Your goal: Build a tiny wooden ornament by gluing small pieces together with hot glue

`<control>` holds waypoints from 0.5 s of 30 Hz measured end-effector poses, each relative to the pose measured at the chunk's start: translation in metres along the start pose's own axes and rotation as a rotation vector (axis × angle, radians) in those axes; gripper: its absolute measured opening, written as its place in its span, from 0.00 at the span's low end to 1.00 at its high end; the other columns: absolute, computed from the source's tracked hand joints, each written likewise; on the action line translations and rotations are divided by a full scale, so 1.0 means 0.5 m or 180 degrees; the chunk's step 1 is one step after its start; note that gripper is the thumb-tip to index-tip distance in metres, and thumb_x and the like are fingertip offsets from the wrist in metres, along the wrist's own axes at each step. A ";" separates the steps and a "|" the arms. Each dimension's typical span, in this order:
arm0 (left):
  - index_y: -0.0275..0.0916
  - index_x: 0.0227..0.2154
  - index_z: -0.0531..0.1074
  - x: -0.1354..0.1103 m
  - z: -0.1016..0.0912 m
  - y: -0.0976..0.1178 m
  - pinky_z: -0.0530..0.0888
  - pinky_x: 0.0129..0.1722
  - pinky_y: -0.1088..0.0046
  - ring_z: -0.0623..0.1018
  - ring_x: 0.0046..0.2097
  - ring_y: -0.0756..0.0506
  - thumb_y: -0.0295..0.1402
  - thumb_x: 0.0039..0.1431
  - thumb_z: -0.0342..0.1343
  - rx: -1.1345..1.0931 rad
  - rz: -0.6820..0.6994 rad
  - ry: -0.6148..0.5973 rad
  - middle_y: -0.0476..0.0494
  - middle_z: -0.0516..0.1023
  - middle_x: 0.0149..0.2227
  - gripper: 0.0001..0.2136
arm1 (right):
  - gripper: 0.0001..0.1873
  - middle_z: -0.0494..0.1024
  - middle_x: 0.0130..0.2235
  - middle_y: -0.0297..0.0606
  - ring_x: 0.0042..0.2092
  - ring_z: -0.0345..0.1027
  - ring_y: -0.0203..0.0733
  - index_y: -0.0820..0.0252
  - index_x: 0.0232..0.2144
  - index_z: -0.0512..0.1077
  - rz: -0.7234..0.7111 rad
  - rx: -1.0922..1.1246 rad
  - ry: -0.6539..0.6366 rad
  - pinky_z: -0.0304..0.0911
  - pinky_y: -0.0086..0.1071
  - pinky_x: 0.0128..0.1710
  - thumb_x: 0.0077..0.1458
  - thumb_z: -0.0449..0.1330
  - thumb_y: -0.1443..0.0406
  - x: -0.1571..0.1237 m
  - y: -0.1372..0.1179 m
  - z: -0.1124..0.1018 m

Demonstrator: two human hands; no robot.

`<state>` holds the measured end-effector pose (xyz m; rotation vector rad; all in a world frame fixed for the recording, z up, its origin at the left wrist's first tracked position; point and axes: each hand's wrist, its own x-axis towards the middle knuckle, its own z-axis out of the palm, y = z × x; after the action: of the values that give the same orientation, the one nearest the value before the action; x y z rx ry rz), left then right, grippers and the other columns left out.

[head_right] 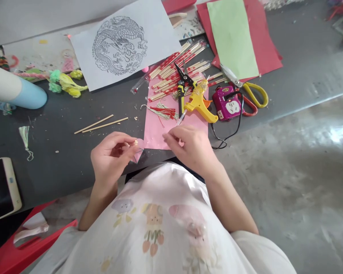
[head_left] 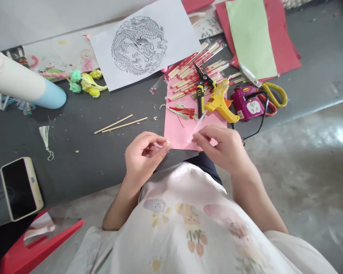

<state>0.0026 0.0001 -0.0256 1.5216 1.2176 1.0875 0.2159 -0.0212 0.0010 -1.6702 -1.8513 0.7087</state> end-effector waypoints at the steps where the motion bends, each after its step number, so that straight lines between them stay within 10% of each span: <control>1: 0.40 0.30 0.77 0.000 0.001 0.006 0.65 0.21 0.81 0.67 0.24 0.58 0.32 0.51 0.66 0.0122 0.0117 0.0009 0.50 0.76 0.33 0.04 | 0.08 0.76 0.28 0.35 0.30 0.67 0.35 0.60 0.29 0.73 -0.0107 0.0161 0.0031 0.61 0.29 0.32 0.59 0.57 0.66 0.002 -0.011 0.002; 15: 0.39 0.37 0.76 0.007 -0.021 0.043 0.70 0.30 0.80 0.72 0.28 0.56 0.27 0.54 0.64 0.1583 0.1676 -0.0183 0.49 0.79 0.35 0.07 | 0.08 0.78 0.31 0.35 0.31 0.67 0.32 0.61 0.33 0.76 0.0211 0.1907 -0.0360 0.62 0.27 0.30 0.57 0.62 0.62 0.017 -0.045 0.055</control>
<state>-0.0023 0.0015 -0.0019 2.3330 1.1254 1.1005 0.1798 -0.0157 -0.0026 -1.3165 -1.4521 1.2603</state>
